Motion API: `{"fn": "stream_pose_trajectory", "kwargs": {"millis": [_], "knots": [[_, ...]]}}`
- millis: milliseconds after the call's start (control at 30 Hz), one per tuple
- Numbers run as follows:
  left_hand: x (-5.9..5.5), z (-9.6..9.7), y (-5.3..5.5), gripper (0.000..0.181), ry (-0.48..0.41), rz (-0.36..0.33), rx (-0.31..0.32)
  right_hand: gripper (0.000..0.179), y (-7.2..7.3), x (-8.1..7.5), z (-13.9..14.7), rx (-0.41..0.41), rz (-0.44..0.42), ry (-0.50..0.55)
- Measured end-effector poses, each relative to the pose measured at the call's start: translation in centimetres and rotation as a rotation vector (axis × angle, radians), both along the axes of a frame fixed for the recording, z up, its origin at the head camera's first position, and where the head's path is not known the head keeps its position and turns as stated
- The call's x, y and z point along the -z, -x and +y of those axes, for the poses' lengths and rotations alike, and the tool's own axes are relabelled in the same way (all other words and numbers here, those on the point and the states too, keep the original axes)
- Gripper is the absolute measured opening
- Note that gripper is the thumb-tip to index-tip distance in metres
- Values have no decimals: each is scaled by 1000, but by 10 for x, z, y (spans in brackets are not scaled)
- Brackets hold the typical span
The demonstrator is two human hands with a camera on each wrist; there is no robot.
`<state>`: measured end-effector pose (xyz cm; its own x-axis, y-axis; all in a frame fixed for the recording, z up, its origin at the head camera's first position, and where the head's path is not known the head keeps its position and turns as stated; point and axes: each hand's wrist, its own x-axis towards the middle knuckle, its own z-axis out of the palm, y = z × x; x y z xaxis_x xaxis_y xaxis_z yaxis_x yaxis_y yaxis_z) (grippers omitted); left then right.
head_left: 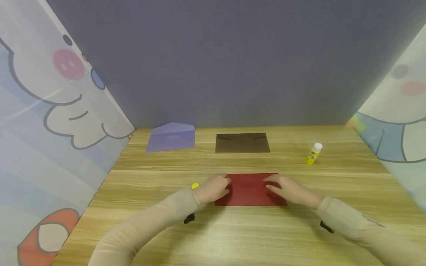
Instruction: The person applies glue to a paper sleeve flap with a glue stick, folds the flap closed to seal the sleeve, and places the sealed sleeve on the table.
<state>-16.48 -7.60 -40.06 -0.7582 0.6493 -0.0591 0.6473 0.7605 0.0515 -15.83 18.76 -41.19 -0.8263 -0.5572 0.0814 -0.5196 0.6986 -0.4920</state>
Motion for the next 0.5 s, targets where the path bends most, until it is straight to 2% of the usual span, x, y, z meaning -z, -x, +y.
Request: {"fn": "stream_pose_trajectory", "kwargs": {"millis": [133, 300, 400, 500], "knots": [[-2, -1, -6, 29, -222, -82, -139, 27, -2, -1, 5, 96, -103, 116], [-3, -4, -16, 39, -504, -301, -362, 33, -7, -4, 12, 187, -206, 289], [-4, -6, -22, 43, -649, -426, -466, 37, -11, -7, 14, 245, -271, 349], [-4, -8, -26, 46, -782, -546, -558, 41, -16, -9, 16, 302, -374, 404]]}}
